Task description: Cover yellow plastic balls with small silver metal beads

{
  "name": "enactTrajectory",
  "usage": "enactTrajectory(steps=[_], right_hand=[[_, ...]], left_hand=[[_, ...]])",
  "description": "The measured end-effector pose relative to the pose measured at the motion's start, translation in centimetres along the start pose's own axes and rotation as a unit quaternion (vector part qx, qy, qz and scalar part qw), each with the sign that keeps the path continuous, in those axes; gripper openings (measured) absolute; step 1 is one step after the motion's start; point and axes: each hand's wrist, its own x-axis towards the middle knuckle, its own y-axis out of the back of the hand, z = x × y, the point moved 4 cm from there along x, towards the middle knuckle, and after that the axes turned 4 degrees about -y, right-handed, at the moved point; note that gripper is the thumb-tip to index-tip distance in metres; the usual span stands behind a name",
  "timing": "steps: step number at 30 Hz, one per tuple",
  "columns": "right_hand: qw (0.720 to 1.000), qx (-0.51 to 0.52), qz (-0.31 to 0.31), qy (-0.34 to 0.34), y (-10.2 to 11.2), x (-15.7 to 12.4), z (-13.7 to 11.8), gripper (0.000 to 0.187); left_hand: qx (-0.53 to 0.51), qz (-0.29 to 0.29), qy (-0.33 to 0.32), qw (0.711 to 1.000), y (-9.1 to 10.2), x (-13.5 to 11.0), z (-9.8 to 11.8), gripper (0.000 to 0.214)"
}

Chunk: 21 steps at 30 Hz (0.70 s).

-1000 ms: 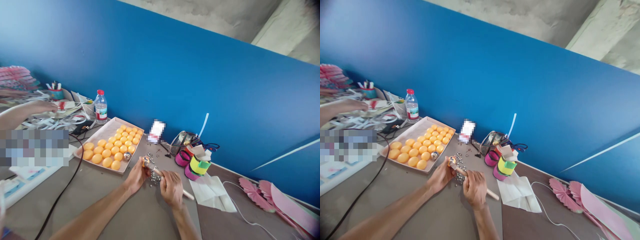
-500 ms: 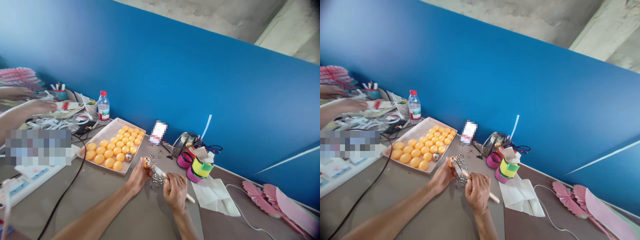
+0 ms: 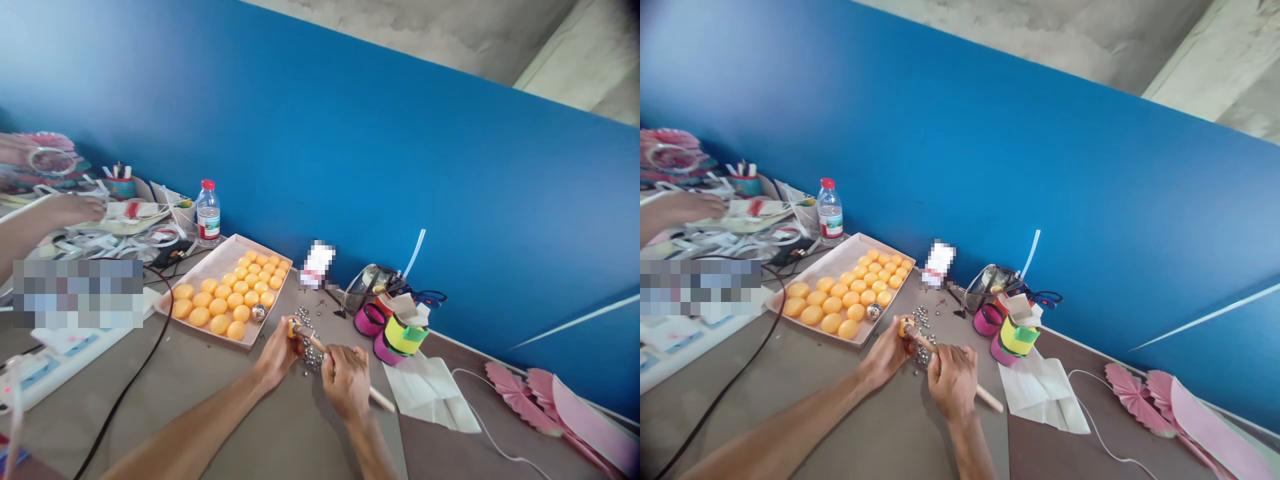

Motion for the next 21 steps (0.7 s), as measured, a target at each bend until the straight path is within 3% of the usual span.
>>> enactTrajectory(steps=[5,10,14,18,21], right_hand=[[0.998,0.023,0.052,-0.004,0.6,-0.05,0.0,0.019],[1.0,0.006,0.004,-0.014,0.13,-0.05,0.21,0.017],[0.999,0.016,0.042,-0.014,0.38,-0.04,0.25,0.018],[1.0,0.0,0.008,-0.019,0.0,0.07,0.23,0.018],[1.0,-0.003,0.024,-0.02,0.24,0.09,0.33,0.019]], left_hand=[[-0.01,-0.019,-0.007,1.0,-0.17,-0.12,0.06,0.042],[0.018,-0.026,-0.024,0.999,-0.22,-0.28,-0.08,0.042],[0.018,-0.049,-0.033,0.998,-0.55,-0.46,0.12,0.042],[0.033,-0.043,-0.037,0.998,-0.52,-0.56,0.12,0.04],[0.02,-0.054,-0.031,0.998,-0.68,-0.63,0.06,0.04]])
